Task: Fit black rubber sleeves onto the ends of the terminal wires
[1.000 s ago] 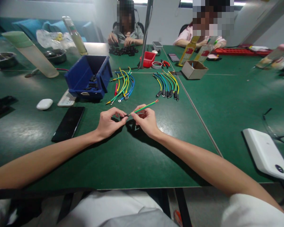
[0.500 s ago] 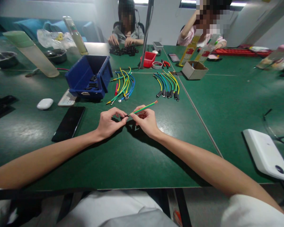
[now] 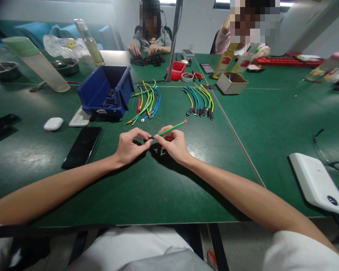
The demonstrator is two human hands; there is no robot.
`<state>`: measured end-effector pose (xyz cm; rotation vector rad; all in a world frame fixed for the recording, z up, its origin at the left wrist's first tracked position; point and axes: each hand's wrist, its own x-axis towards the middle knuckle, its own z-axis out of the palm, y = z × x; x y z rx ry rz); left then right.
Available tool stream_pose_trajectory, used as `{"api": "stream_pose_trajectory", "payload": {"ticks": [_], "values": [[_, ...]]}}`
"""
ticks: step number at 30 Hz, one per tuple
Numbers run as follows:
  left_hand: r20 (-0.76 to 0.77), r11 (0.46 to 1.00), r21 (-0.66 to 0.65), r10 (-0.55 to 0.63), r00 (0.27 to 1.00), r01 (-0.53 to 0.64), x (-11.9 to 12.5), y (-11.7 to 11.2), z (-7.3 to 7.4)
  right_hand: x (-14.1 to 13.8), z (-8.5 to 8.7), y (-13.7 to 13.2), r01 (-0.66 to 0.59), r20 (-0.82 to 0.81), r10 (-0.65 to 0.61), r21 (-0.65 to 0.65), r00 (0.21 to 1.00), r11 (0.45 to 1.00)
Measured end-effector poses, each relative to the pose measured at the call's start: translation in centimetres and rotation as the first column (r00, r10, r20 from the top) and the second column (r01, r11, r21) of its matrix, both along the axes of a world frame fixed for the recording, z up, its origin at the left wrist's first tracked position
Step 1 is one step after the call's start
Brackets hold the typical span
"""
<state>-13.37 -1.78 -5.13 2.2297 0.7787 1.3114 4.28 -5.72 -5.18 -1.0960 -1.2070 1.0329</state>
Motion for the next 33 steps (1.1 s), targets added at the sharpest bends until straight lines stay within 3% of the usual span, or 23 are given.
{"api": "stream_pose_trajectory", "payload": {"ticks": [33], "values": [[-0.001,0.999,0.003,0.046,0.999,-0.046,0.03,-0.17,-0.22,-0.04,0.37,-0.2,-0.024,0.032,0.024,-0.028,0.999,0.999]]}}
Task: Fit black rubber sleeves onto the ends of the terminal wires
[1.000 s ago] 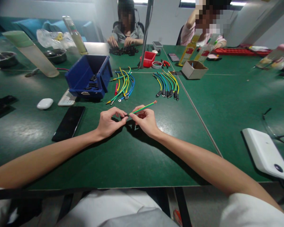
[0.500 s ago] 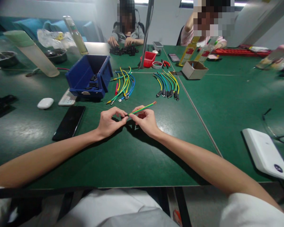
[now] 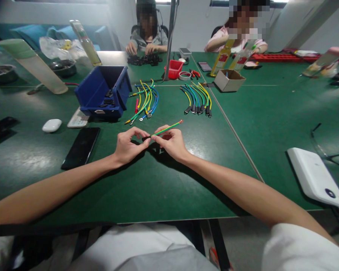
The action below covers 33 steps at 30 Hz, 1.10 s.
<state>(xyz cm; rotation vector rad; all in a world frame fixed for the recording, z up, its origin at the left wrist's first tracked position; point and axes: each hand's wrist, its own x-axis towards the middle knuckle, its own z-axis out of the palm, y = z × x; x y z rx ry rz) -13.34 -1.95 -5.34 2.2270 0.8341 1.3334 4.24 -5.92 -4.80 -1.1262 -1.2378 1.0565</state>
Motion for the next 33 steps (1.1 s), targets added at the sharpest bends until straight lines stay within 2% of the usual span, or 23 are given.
{"api": "stream_pose_trajectory", "payload": {"ticks": [5,12,33], "values": [[-0.008,1.0,0.012,-0.016,1.0,0.016,-0.04,0.01,-0.02,0.0,0.06,-0.03,0.003,0.001,-0.003,-0.04,1.0,0.999],[-0.024,0.998,0.049,-0.026,0.999,0.027,-0.1,-0.15,0.04,0.2,-0.16,0.1,-0.003,0.004,0.003,-0.02,1.0,1.0],[0.003,0.999,0.022,-0.037,0.999,0.037,-0.22,-0.2,0.08,0.08,0.02,0.05,0.025,0.028,-0.022,-0.096,0.999,0.995]]}}
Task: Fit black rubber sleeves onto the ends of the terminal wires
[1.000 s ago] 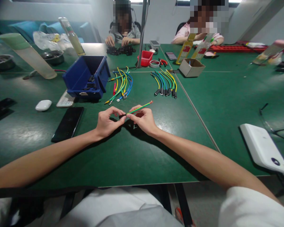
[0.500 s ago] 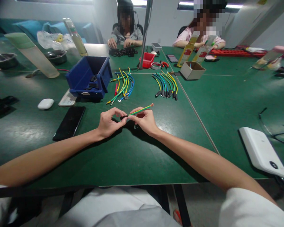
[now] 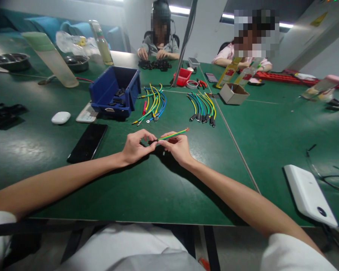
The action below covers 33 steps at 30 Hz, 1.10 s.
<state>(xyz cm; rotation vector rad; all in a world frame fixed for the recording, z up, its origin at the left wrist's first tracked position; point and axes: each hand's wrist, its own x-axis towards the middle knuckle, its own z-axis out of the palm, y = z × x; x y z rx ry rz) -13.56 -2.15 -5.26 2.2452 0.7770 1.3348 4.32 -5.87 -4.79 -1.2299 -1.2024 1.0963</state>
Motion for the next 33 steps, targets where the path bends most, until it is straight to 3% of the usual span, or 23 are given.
{"api": "stream_pose_trajectory", "payload": {"ticks": [11,33], "values": [[-0.018,1.0,0.011,-0.026,0.999,0.026,-0.23,0.0,0.06,-0.71,-0.02,-0.62,0.073,-0.009,-0.073,-0.025,0.997,0.997],[-0.016,0.995,0.024,-0.092,0.996,0.093,-0.33,0.2,-0.03,-0.71,-0.16,-0.8,0.058,-0.06,-0.06,-0.031,0.996,0.998]]}}
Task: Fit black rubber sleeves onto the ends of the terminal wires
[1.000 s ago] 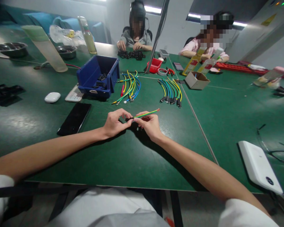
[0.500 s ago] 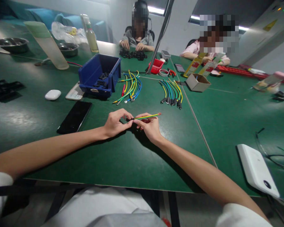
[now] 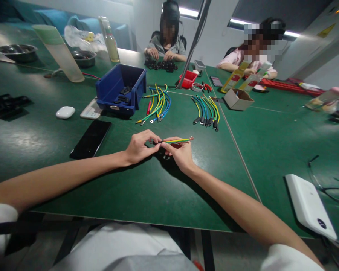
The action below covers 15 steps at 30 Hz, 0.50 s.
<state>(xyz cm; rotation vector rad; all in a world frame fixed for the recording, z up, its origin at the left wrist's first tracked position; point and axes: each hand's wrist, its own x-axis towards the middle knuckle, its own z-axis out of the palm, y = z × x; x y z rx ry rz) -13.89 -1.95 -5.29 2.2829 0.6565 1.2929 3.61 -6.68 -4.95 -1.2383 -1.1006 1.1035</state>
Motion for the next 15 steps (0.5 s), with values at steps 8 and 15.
{"api": "stream_pose_trajectory", "payload": {"ticks": [8,15], "values": [[0.018,0.995,-0.104,-0.011,1.0,0.013,0.04,-0.14,0.34,-0.02,-0.14,0.09,-0.003,0.012,0.002,0.032,1.0,0.999],[-0.028,0.966,-0.258,0.031,0.999,-0.037,0.22,0.15,0.77,0.22,-0.09,0.47,0.112,-0.107,-0.105,0.057,0.989,0.992]]}}
